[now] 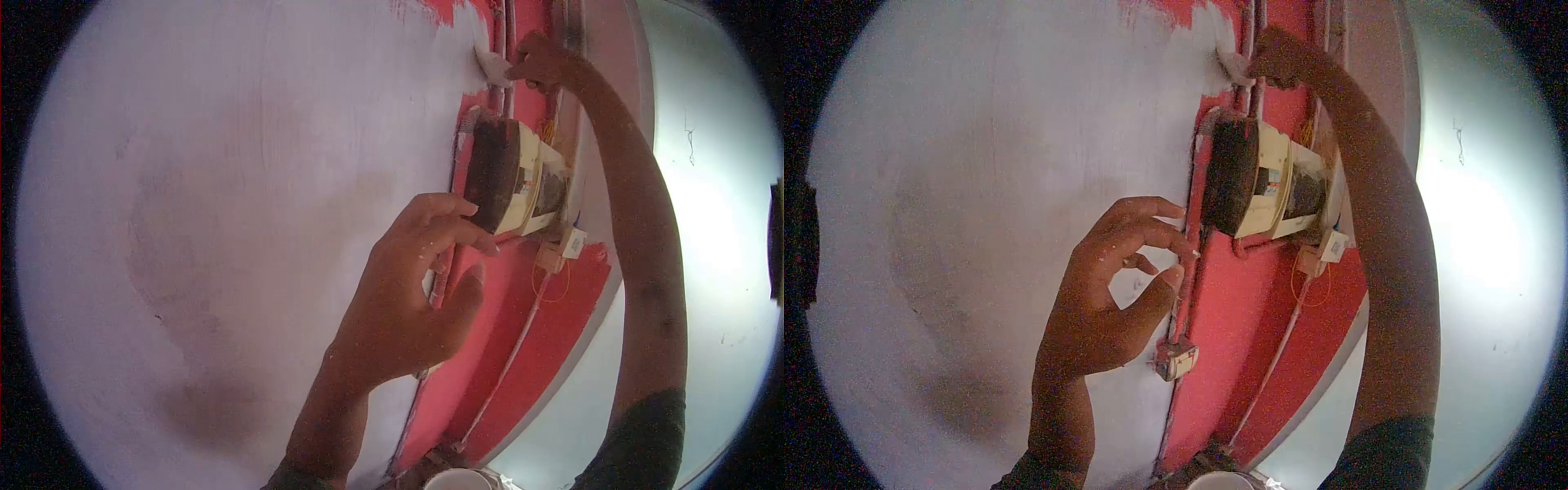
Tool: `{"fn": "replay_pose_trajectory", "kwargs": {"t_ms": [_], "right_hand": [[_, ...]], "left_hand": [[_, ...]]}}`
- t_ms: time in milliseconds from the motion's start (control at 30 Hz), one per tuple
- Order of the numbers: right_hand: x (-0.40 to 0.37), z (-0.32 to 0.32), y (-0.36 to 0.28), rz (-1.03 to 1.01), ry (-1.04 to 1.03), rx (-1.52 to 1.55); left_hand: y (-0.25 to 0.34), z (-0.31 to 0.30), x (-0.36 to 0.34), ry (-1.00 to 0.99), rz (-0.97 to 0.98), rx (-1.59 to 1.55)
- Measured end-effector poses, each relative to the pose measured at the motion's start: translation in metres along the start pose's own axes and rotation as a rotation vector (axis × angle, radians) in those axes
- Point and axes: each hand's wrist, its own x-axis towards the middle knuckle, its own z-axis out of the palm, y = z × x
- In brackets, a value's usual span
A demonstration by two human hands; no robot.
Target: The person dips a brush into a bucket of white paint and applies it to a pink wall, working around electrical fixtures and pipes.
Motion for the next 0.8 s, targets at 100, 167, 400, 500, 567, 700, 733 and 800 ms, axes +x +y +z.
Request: {"fn": "replay_pose_trajectory", "kwargs": {"t_ms": [100,167,400,500,567,700,733,800], "right_hand": [[0.002,-0.020,-0.003,-0.017,-0.121,-0.043],[0.009,-0.027,-0.009,0.015,-0.143,-0.066],[0.053,-0.032,-0.014,0.005,0.002,-0.069],[0.118,-0.047,0.036,0.093,0.051,-0.060],[0.123,-0.048,0.050,-0.023,0.208,0.026],[0.087,-0.049,-0.023,0.096,0.297,-0.147],[0.100,-0.054,-0.026,0.287,0.185,-0.302],[0.108,-0.034,-0.011,0.037,0.447,-0.366]], "left_hand": [[0.001,-0.004,-0.004,-0.004,-0.045,-0.057],[0.001,-0.006,-0.005,0.013,-0.033,-0.037],[0.000,-0.016,-0.013,0.017,-0.053,-0.021],[-0.002,-0.019,-0.014,0.024,-0.068,-0.036],[-0.004,-0.021,-0.013,0.020,-0.069,-0.027],[-0.008,-0.018,-0.011,0.012,-0.073,-0.016],[-0.009,-0.017,-0.011,0.011,-0.060,-0.021],[-0.012,-0.015,-0.010,0.007,-0.039,-0.032]]}}
